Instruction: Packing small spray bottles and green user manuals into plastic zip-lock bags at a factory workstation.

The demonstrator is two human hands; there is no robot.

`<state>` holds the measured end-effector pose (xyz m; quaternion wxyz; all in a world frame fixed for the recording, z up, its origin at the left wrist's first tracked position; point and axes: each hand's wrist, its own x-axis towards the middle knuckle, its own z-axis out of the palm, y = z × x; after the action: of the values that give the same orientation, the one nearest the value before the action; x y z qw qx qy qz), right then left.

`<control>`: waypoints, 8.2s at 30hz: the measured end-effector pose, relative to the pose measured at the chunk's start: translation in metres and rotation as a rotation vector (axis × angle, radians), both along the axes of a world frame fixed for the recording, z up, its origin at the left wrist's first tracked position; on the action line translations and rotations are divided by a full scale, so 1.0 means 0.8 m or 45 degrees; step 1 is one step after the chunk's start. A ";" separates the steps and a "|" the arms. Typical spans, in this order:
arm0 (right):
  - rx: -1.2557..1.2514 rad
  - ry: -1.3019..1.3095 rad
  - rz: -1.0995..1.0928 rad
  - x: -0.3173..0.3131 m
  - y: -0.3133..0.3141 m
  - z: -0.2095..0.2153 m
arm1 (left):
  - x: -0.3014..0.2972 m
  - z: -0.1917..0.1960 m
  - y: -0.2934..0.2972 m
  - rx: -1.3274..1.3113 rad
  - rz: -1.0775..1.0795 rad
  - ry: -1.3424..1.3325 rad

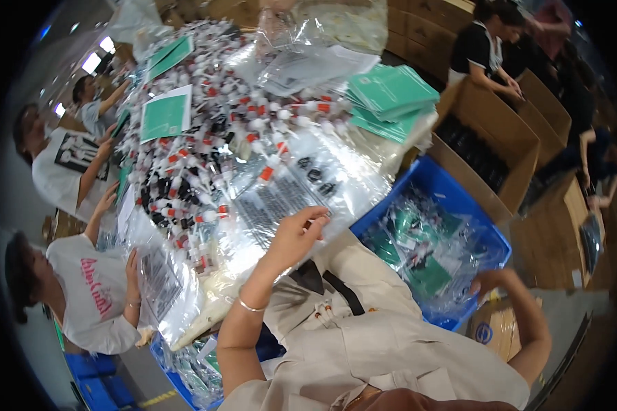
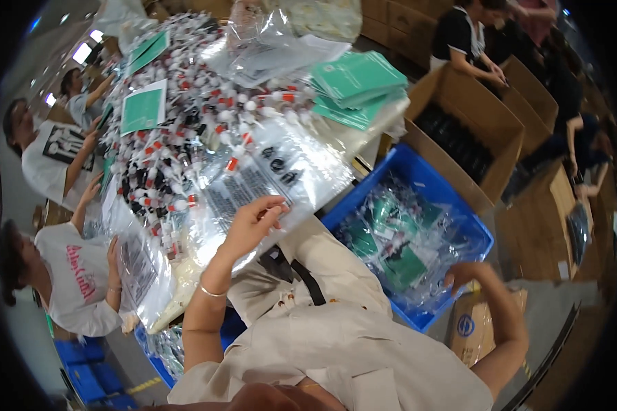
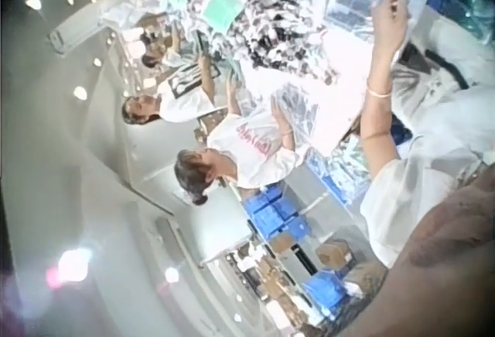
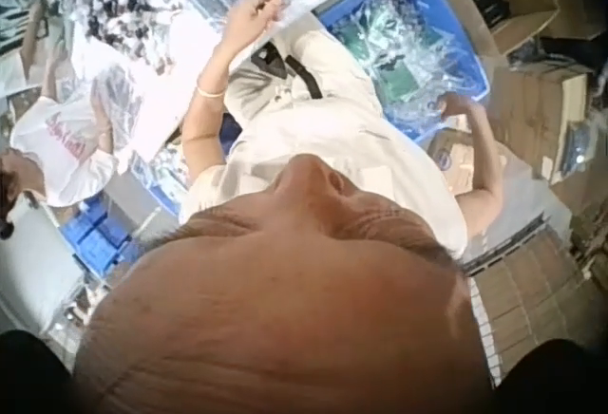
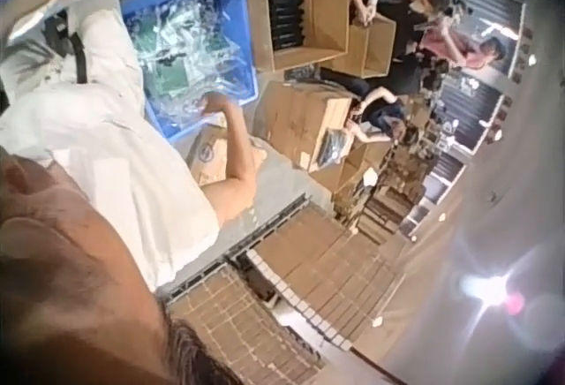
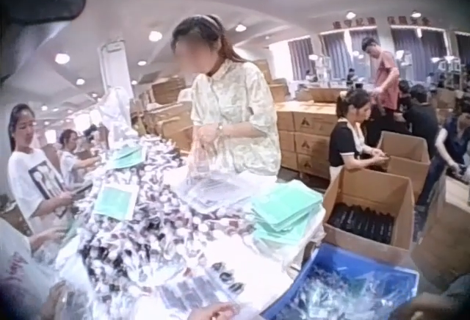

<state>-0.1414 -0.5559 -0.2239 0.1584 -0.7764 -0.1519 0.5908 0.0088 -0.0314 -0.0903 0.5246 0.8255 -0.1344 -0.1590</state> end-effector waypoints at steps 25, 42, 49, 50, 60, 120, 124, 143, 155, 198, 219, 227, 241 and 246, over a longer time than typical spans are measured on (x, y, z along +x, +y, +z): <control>0.961 -0.154 -0.884 0.349 0.376 0.177 | 0.059 -0.051 -0.036 0.202 0.370 -1.037; 1.069 -0.151 -0.618 0.354 0.453 0.170 | 0.067 -0.003 0.006 -0.140 0.470 -0.318; 1.165 -0.557 -0.491 0.331 0.471 0.165 | 0.072 0.012 0.016 -0.427 0.432 0.138; 1.222 -0.594 -0.516 0.330 0.473 0.164 | 0.074 0.012 0.014 -0.371 0.432 0.101; 1.185 -0.584 -0.856 0.322 0.427 0.172 | 0.087 -0.002 0.006 -0.008 0.617 -0.547; 1.131 -1.633 -0.468 0.515 0.818 0.221 | 0.077 -0.091 0.032 -0.207 0.305 -0.689; 1.133 -1.035 -0.396 0.509 0.713 0.281 | 0.083 -0.077 0.051 -0.462 0.226 -0.191; 0.555 -0.648 -0.662 0.429 0.294 0.346 | 0.061 0.087 -0.014 0.748 -0.005 -0.496; 0.675 -0.893 -0.372 0.390 0.341 0.336 | 0.063 0.071 -0.033 0.612 0.082 -0.678; 0.895 -1.006 -0.210 0.406 0.374 0.216 | 0.063 0.028 -0.078 -0.516 0.164 -0.365; 0.525 -0.692 -0.431 0.385 0.413 0.257 | 0.054 0.026 -0.079 -1.021 0.261 -0.010; 0.869 -0.821 0.160 0.417 0.437 0.202 | 0.084 -0.070 -0.073 -0.514 0.548 -0.402; 0.975 -1.503 1.418 0.407 0.684 0.207 | 0.070 -0.066 -0.066 -0.316 0.579 -0.235; 1.093 -1.469 1.405 0.374 0.711 0.194 | 0.073 -0.094 -0.073 -0.294 0.681 -0.562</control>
<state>0.1581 0.0129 -0.0684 0.0276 -0.6430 -0.7654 -0.0056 0.0674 -0.0896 -0.1656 0.5957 0.7813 -0.0406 0.1821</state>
